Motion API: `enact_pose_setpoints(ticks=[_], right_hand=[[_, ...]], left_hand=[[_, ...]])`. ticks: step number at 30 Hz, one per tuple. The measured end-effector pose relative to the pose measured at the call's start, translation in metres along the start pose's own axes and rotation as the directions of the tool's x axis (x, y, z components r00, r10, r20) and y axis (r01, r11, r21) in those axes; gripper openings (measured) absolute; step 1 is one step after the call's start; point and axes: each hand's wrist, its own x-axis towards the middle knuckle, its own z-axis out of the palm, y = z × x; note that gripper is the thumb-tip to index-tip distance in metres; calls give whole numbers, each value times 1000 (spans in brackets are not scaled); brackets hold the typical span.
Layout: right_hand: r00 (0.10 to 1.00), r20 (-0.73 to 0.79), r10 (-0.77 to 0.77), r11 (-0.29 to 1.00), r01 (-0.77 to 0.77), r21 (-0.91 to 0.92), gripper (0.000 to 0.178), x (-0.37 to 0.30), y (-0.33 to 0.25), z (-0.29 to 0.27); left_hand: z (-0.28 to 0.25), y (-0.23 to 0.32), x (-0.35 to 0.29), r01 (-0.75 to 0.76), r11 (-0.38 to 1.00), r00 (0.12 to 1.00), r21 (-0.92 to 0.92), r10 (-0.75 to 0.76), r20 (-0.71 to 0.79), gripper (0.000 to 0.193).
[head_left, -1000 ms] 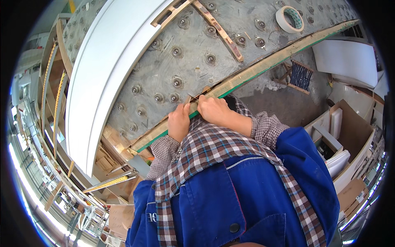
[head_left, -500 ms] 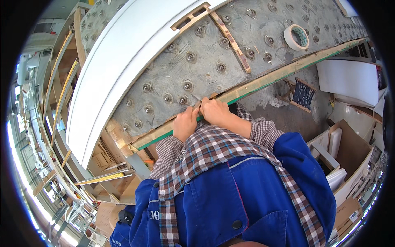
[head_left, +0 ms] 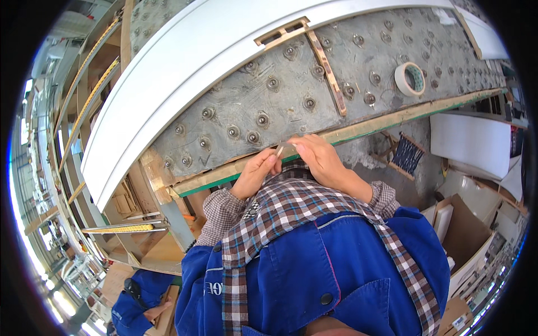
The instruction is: The person aligns a wooden jig on a white curved panel, then uses a sanding block to smooth the panel's edge. They later reposition the jig and continue sanding along the edge.
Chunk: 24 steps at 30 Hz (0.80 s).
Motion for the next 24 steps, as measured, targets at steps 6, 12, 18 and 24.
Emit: enact_pose_setpoints(ticks=[6, 12, 18, 24], right_hand=[[964, 266, -5, 981, -46, 188, 23, 3, -29, -29], [858, 499, -121, 992, 88, 91, 28, 16, -47, -33], [809, 587, 23, 905, -266, 331, 28, 20, -66, -18], [773, 632, 53, 822, -393, 411, 22, 22, -78, 1]], left_hand=[[15, 37, -16, -89, 979, 996, -184, 82, -46, 24], [25, 36, -25, -310, 870, 922, 384, 374, -103, 19], [23, 48, -41, -394, 656, 822, 644, 564, -71, 17], [14, 60, -55, -392, 470, 711, 791, 700, -63, 26]])
